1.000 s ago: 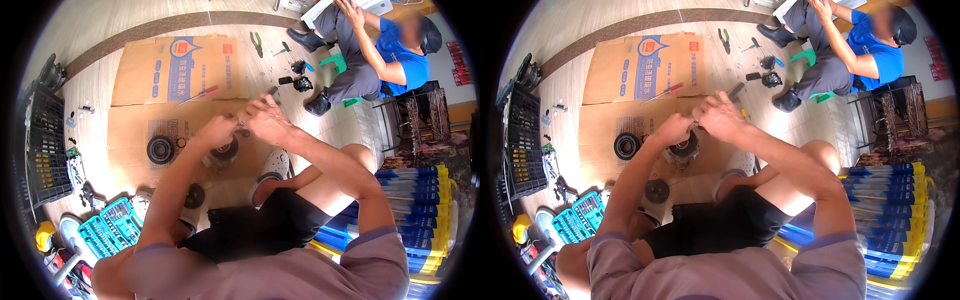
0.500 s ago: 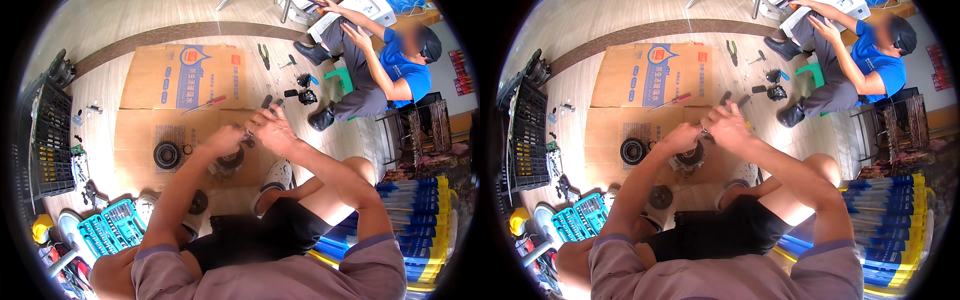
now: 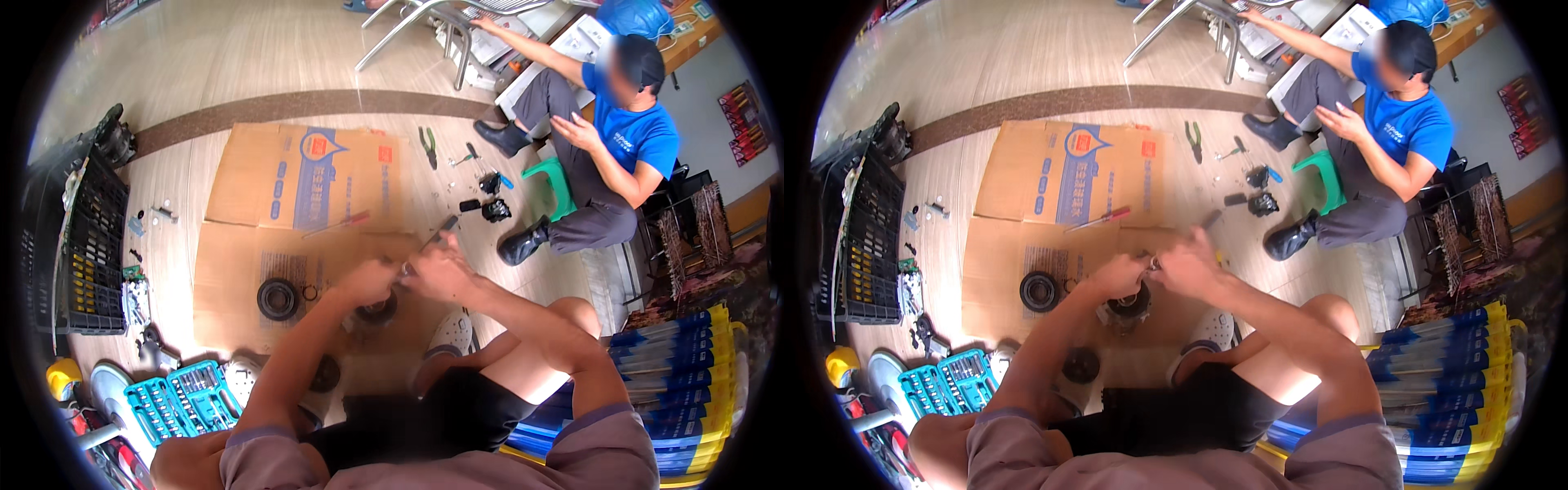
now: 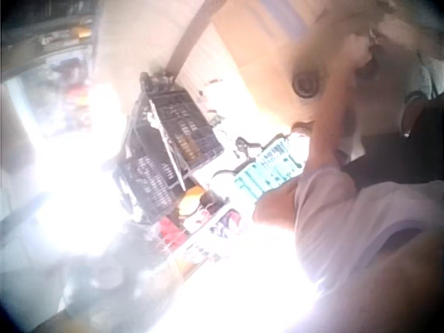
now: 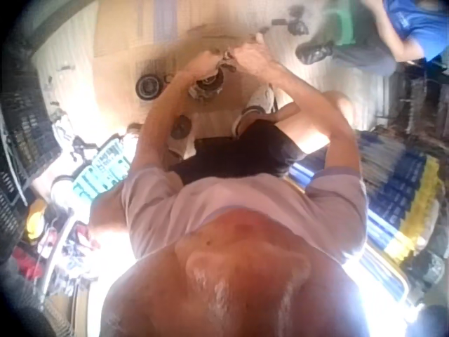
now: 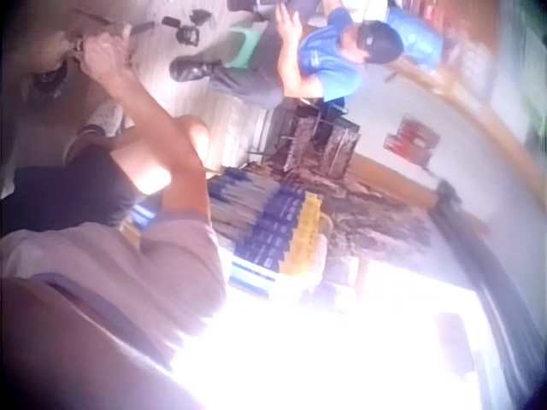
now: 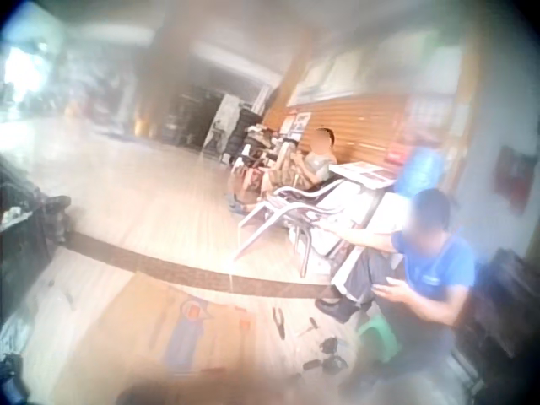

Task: The person uses a hammer and a punch tool to tap a metal component out of a circular housing while working on a piece of cardboard on the floor.

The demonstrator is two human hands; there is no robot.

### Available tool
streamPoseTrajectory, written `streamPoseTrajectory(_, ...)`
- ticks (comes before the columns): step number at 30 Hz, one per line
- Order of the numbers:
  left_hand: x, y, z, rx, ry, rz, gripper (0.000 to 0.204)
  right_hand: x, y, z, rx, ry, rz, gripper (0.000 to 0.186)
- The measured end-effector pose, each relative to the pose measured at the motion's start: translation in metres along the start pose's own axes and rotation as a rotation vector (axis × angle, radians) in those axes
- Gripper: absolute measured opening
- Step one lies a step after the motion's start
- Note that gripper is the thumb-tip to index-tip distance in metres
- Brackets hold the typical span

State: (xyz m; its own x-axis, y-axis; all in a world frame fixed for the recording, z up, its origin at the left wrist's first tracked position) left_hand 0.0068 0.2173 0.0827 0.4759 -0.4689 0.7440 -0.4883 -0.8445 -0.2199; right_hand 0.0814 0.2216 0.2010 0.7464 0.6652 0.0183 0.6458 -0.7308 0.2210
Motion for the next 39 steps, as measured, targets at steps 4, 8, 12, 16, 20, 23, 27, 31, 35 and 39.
streamPoseTrajectory(4,0.000,-0.004,0.005,-0.066,-0.033,-0.001,0.022,0.004,-0.002,0.027,-0.046,0.226,-0.072,0.031)
streamPoseTrajectory(8,-0.002,-0.001,0.006,-0.033,0.007,-0.024,0.025,0.007,0.001,0.011,0.191,0.112,-0.172,0.030)
streamPoseTrajectory(12,-0.007,0.000,0.012,-0.058,-0.004,-0.029,0.026,0.012,-0.009,0.035,-0.180,0.074,0.040,0.029)
streamPoseTrajectory(16,-0.002,-0.001,0.006,-0.026,-0.011,0.016,0.028,0.004,-0.003,0.032,0.107,0.298,-0.183,0.032)
streamPoseTrajectory(20,-0.005,0.001,0.012,-0.063,-0.022,0.018,0.029,-0.005,-0.001,0.009,0.251,0.255,-0.228,0.026)
streamPoseTrajectory(23,-0.006,-0.001,0.012,-0.068,-0.025,-0.007,0.027,0.008,-0.006,0.024,-0.140,0.097,0.022,0.027)
streamPoseTrajectory(27,-0.003,0.001,0.009,-0.031,-0.038,0.010,0.027,0.006,-0.006,0.031,-0.117,0.255,-0.065,0.033)
streamPoseTrajectory(31,0.000,-0.002,0.011,-0.087,0.004,0.002,0.027,0.000,0.003,0.013,0.220,0.267,-0.254,0.027)
streamPoseTrajectory(35,-0.008,0.003,0.010,-0.055,0.009,-0.039,0.027,0.005,-0.008,0.022,-0.174,0.098,0.007,0.027)
streamPoseTrajectory(39,0.010,0.000,0.002,-0.114,0.013,-0.029,0.032,-0.001,-0.001,0.014,0.180,0.364,-0.226,0.029)
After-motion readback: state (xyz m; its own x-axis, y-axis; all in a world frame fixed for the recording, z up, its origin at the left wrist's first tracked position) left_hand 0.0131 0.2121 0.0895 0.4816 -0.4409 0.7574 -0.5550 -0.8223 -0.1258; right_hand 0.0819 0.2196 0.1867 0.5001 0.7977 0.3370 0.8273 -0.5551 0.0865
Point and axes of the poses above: each hand's wrist, its own y-axis away from the middle knuckle, its own z-axis out of the palm, x = y × z, the point moved 8 cm from there along -y, towards the middle knuckle, and after that the axes turned 3 degrees about z, right-handed, at the moved point
